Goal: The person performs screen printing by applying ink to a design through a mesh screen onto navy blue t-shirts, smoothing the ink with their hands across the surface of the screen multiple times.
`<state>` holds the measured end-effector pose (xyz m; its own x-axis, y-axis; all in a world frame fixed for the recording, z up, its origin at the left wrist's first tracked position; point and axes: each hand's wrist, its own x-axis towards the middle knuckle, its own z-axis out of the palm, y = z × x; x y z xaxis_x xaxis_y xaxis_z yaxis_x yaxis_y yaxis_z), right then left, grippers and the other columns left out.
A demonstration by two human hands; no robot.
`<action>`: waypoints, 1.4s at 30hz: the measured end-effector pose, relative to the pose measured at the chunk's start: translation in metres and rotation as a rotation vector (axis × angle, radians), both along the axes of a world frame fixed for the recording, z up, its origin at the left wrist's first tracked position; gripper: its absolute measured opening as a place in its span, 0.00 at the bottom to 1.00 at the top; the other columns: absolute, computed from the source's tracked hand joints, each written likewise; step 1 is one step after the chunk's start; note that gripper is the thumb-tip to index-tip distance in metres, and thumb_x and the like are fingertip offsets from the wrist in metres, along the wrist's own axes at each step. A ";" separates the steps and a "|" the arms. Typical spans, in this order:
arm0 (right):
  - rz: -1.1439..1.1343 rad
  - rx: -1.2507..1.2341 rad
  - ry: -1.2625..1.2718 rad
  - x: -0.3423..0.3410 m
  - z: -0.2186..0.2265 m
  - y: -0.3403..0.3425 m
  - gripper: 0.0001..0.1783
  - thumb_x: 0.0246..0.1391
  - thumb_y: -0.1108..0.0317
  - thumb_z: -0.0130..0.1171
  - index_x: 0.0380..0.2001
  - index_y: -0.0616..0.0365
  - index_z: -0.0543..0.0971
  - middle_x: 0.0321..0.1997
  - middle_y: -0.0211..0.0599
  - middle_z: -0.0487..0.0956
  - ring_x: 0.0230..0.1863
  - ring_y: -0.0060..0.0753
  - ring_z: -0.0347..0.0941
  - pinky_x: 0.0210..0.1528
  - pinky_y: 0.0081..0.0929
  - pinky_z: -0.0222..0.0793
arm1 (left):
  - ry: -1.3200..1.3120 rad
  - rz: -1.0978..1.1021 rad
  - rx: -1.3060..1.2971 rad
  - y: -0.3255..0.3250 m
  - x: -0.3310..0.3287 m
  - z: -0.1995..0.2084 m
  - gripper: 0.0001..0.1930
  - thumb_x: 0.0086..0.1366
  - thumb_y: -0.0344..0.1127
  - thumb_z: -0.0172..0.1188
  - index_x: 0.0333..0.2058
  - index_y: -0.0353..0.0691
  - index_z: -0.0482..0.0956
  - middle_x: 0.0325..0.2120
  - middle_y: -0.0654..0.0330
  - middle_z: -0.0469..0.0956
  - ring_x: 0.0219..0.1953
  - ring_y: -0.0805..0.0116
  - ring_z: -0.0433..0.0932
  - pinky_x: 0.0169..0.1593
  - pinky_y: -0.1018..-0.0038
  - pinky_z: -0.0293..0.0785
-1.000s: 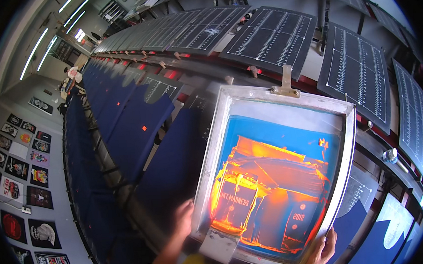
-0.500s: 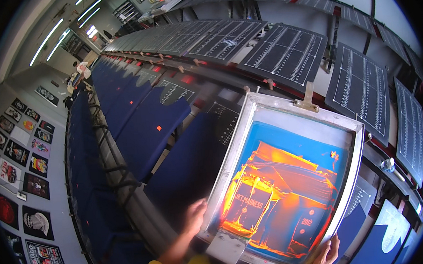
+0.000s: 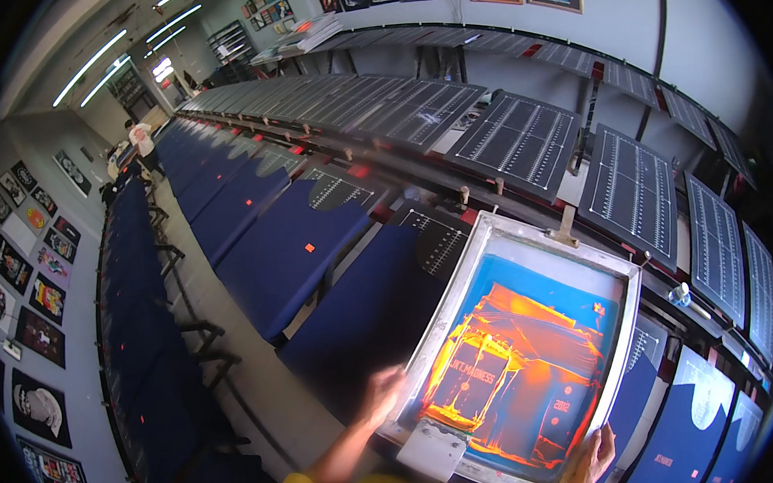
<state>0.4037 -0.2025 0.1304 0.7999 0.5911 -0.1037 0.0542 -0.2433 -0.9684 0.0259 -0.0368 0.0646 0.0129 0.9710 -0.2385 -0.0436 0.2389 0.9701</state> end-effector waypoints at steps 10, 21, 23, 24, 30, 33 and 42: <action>0.071 -0.032 0.022 -0.077 0.002 0.035 0.21 0.66 0.66 0.52 0.56 0.70 0.74 0.47 0.38 0.77 0.41 0.24 0.72 0.41 0.24 0.70 | 0.272 0.049 0.059 0.029 -0.078 -0.028 0.13 0.71 0.36 0.56 0.41 0.31 0.82 0.27 0.65 0.77 0.31 0.78 0.72 0.37 0.75 0.70; -0.059 -0.122 -0.092 -0.098 -0.072 0.080 0.24 0.62 0.63 0.55 0.55 0.71 0.75 0.52 0.52 0.79 0.51 0.38 0.76 0.56 0.33 0.70 | 0.516 -0.061 0.322 0.127 -0.114 -0.080 0.13 0.71 0.34 0.53 0.32 0.27 0.75 0.21 0.66 0.68 0.28 0.78 0.65 0.32 0.71 0.65; -0.089 -0.124 -0.124 -0.098 -0.083 0.090 0.24 0.62 0.63 0.55 0.55 0.72 0.75 0.52 0.53 0.80 0.51 0.39 0.77 0.56 0.33 0.70 | 0.531 -0.107 0.356 0.148 -0.114 -0.081 0.13 0.70 0.33 0.52 0.30 0.28 0.73 0.20 0.64 0.66 0.26 0.77 0.64 0.30 0.70 0.64; -0.100 -0.108 -0.104 -0.091 -0.079 0.085 0.24 0.62 0.64 0.55 0.55 0.72 0.75 0.52 0.53 0.80 0.51 0.39 0.77 0.56 0.33 0.70 | 0.542 -0.137 0.361 0.149 -0.102 -0.073 0.13 0.70 0.33 0.52 0.29 0.29 0.73 0.19 0.63 0.65 0.26 0.77 0.63 0.30 0.70 0.63; -0.129 -0.055 -0.127 -0.077 -0.091 0.092 0.24 0.61 0.64 0.57 0.54 0.73 0.76 0.50 0.54 0.81 0.51 0.40 0.78 0.55 0.34 0.72 | 0.464 -0.215 0.279 0.160 -0.081 -0.044 0.15 0.70 0.34 0.50 0.24 0.32 0.68 0.16 0.65 0.60 0.23 0.77 0.59 0.26 0.68 0.58; -0.122 -0.080 -0.099 -0.039 -0.093 0.070 0.23 0.61 0.64 0.56 0.53 0.72 0.77 0.49 0.53 0.82 0.50 0.39 0.79 0.54 0.33 0.73 | 0.448 -0.212 0.232 0.132 -0.054 -0.043 0.15 0.70 0.35 0.51 0.25 0.32 0.70 0.16 0.65 0.61 0.23 0.78 0.60 0.26 0.68 0.58; -0.130 -0.085 -0.182 -0.025 -0.100 0.074 0.18 0.61 0.71 0.53 0.51 0.71 0.78 0.47 0.52 0.83 0.48 0.38 0.81 0.51 0.30 0.74 | 0.387 -0.178 0.237 0.137 -0.051 -0.060 0.13 0.71 0.33 0.52 0.27 0.31 0.73 0.19 0.72 0.64 0.25 0.81 0.61 0.27 0.71 0.59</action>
